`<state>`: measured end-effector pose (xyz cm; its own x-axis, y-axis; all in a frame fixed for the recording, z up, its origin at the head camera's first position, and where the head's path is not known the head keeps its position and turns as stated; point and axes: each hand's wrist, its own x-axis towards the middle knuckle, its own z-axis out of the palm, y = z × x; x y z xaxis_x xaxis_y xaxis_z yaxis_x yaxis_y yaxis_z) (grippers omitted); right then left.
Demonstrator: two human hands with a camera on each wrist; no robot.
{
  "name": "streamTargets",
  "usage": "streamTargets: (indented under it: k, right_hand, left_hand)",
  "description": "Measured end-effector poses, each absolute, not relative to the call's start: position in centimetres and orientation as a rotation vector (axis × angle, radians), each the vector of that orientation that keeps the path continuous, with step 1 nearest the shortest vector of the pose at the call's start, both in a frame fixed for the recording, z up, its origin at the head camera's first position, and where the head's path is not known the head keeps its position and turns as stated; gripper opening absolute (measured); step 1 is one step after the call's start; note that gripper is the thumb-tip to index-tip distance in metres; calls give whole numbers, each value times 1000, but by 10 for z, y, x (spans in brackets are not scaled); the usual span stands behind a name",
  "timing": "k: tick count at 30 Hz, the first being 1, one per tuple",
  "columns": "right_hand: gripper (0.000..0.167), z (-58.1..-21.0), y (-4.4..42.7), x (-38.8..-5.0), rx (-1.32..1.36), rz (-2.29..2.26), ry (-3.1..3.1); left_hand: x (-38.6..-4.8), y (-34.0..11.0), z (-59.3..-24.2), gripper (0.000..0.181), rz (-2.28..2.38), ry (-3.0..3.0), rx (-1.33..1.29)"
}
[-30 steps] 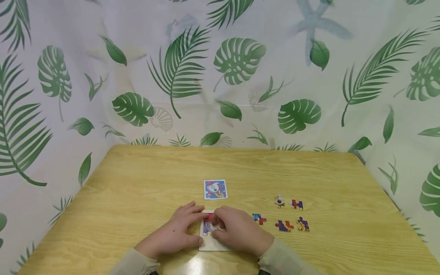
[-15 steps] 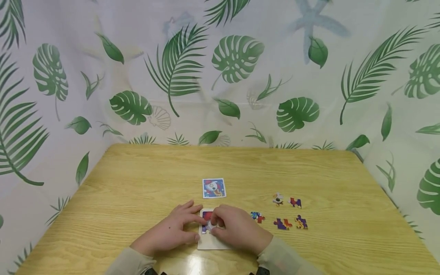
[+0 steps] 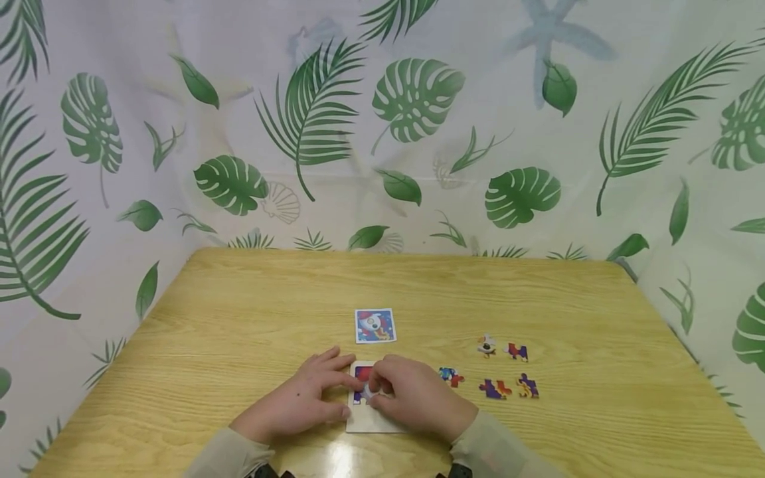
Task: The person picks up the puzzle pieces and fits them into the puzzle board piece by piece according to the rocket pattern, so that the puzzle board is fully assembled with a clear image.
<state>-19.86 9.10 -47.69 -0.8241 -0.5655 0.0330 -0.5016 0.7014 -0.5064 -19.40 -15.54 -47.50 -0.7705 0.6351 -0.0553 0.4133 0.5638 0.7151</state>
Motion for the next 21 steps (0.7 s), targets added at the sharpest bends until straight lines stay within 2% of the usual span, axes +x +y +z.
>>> streamTargets:
  k: [5,12,21]
  right_hand:
    - [12,-478,91,-199,-887,-774,2774]
    - [5,-469,101,-203,-888,-859,2646]
    - [14,-451,157,-218,-700,-832,2738]
  left_hand:
    - [-194,-155,-477,25,1047,2483,851]
    - [-193,-155,-477,39,1062,2491,807]
    - [-193,-152,-475,51,994,2523,796]
